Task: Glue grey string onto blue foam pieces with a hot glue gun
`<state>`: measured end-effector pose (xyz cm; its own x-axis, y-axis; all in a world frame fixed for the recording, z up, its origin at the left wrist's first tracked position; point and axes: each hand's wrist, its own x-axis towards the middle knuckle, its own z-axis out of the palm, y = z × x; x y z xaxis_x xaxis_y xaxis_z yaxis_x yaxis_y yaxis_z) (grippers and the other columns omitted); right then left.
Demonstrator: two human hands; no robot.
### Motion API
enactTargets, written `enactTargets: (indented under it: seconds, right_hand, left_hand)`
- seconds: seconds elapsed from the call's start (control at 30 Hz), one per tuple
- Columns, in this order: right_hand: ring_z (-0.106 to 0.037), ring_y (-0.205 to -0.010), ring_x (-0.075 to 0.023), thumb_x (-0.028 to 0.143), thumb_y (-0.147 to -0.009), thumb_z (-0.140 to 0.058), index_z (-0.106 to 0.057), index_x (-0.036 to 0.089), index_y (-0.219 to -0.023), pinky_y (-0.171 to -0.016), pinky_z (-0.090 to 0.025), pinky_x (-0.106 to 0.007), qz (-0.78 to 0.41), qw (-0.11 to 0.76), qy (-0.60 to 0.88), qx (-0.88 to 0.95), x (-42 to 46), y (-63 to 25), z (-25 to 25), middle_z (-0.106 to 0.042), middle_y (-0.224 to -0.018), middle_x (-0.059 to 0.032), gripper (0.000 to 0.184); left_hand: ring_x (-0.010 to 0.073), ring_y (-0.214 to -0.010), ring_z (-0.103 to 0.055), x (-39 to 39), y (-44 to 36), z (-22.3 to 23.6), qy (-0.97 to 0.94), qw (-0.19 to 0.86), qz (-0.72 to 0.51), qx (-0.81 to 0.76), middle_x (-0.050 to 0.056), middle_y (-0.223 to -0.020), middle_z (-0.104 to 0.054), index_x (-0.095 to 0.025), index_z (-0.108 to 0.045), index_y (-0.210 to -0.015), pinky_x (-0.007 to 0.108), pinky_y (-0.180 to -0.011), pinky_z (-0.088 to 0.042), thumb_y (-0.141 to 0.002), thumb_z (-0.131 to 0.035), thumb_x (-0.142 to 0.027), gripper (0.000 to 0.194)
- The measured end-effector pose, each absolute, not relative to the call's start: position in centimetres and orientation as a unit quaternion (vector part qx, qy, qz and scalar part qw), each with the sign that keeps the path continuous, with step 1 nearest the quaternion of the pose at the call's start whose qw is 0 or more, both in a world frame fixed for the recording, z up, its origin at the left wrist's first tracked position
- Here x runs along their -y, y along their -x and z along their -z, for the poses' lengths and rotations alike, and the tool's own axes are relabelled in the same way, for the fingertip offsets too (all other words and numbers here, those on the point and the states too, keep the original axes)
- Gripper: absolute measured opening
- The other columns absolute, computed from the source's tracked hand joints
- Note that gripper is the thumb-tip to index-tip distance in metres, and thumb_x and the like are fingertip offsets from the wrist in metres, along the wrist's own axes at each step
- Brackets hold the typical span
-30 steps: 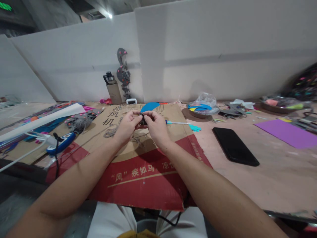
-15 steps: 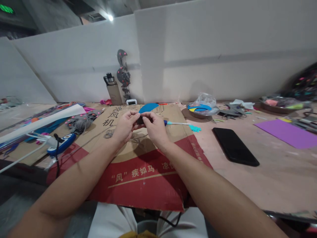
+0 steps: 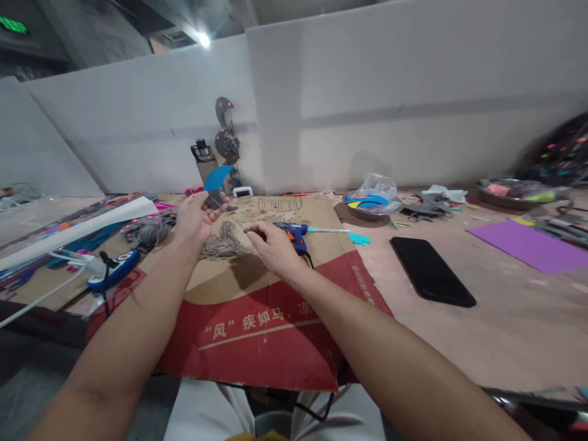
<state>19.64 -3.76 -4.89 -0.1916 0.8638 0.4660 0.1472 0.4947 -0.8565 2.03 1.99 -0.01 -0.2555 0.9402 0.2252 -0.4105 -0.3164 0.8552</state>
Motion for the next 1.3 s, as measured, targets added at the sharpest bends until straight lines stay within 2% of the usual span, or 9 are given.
enactTargets:
  seconds: [0.17, 0.37, 0.53, 0.7, 0.8, 0.9, 1.0, 1.2, 1.3]
  right_hand:
    - [-0.06, -0.085, -0.0171, 0.032, -0.085, -0.054, -0.07, 0.023, -0.089, -0.078, -0.044, -0.03, -0.378, 0.473, 0.306, 0.734, 6.3, -19.2, 3.2, -0.069, -0.091, -0.0022, 0.018]
    - [-0.06, -0.083, -0.0166, 0.043, -0.091, -0.046, -0.07, 0.023, -0.079, -0.08, -0.045, -0.029, -0.395, 0.321, 0.178, 0.842, 8.6, -19.8, 0.8, -0.067, -0.085, -0.002, 0.034]
    - [-0.055, -0.066, -0.0167, 0.048, -0.089, -0.043, -0.062, 0.019, -0.071, -0.064, -0.041, -0.029, -0.224, 0.449, 0.467, 0.728, 4.0, -23.0, 2.2, -0.062, -0.068, -0.0035, 0.039]
    - [-0.055, -0.056, -0.0197, 0.051, -0.076, -0.059, -0.064, 0.016, -0.071, -0.054, -0.034, -0.03, -0.133, 0.209, 0.688, 0.682, -0.1, -26.9, 5.3, -0.062, -0.062, -0.01, 0.035]
    - [-0.06, -0.062, -0.0211, 0.036, -0.07, -0.063, -0.066, 0.015, -0.088, -0.054, -0.035, -0.029, -0.131, 0.164, 0.693, 0.69, -0.2, -26.9, 6.2, -0.068, -0.076, -0.0131, 0.027]
    - [-0.061, -0.063, -0.0217, 0.025, -0.066, -0.061, -0.066, 0.017, -0.09, -0.053, -0.036, -0.028, -0.141, 0.19, 0.683, 0.691, 0.4, -26.1, 6.1, -0.068, -0.074, -0.0118, 0.026]
    - [-0.058, -0.057, -0.0215, 0.03, -0.068, -0.059, -0.065, 0.016, -0.082, -0.051, -0.038, -0.03, -0.186, 0.254, 0.694, 0.648, 0.5, -26.0, 5.6, -0.064, -0.065, -0.0094, 0.021]
    - [-0.059, -0.065, -0.0168, 0.025, -0.07, -0.054, -0.059, 0.017, -0.093, -0.057, -0.047, -0.029, -0.223, 0.537, 0.592, 0.558, -0.3, -26.1, 4.7, -0.063, -0.083, -0.0059, 0.026]
    - [-0.058, -0.063, -0.0151, 0.027, -0.069, -0.058, -0.057, 0.019, -0.092, -0.055, -0.048, -0.029, -0.271, 0.603, 0.518, 0.542, 0.8, -24.8, 3.6, -0.062, -0.086, -0.0044, 0.024]
  left_hand:
    - [0.0161, -0.071, -0.07, -3.9, 1.6, -0.6, -0.304, 0.442, -0.775, -0.335, 0.006, -0.074, -0.07, -0.014, -0.056, -0.083, 0.029, -0.069, -0.059, -0.086, -0.045, -0.014, 0.011]
    - [0.014, -0.072, -0.07, -4.3, 1.9, -0.1, -0.274, 0.466, -0.769, -0.341, 0.004, -0.071, -0.068, -0.015, -0.055, -0.082, 0.025, -0.07, -0.058, -0.087, -0.044, -0.016, 0.012]
    - [0.0164, -0.074, -0.071, -3.6, 0.5, 0.2, -0.316, 0.483, -0.752, -0.319, 0.007, -0.075, -0.07, -0.015, -0.056, -0.084, 0.025, -0.067, -0.058, -0.084, -0.052, -0.02, 0.006]
    - [0.0175, -0.079, -0.071, -3.2, -0.6, 0.5, -0.354, 0.492, -0.73, -0.315, 0.007, -0.079, -0.071, -0.017, -0.053, -0.085, 0.027, -0.069, -0.058, -0.081, -0.061, -0.025, 0.012]
    - [0.0166, -0.079, -0.071, -3.1, -1.0, 0.7, -0.366, 0.498, -0.723, -0.31, 0.005, -0.078, -0.07, -0.018, -0.051, -0.083, 0.028, -0.07, -0.059, -0.079, -0.063, -0.025, 0.014]
    - [0.0159, -0.078, -0.07, -2.9, -1.3, 0.8, -0.377, 0.505, -0.715, -0.302, 0.004, -0.077, -0.07, -0.018, -0.049, -0.081, 0.03, -0.071, -0.059, -0.08, -0.061, -0.021, 0.012]
    - [0.0155, -0.078, -0.07, -2.6, -1.6, 0.8, -0.385, 0.511, -0.705, -0.307, 0.004, -0.077, -0.069, -0.018, -0.048, -0.081, 0.031, -0.073, -0.059, -0.08, -0.06, -0.018, 0.012]
    - [0.0162, -0.078, -0.07, -2.2, -2.7, 1.2, -0.404, 0.521, -0.683, -0.314, 0.006, -0.08, -0.07, -0.017, -0.048, -0.083, 0.033, -0.073, -0.059, -0.079, -0.058, -0.013, 0.012]
    - [0.0157, -0.075, -0.07, -2.1, -3.3, 1.5, -0.411, 0.528, -0.664, -0.333, 0.006, -0.078, -0.07, -0.016, -0.049, -0.084, 0.032, -0.071, -0.06, -0.079, -0.056, -0.012, 0.01]
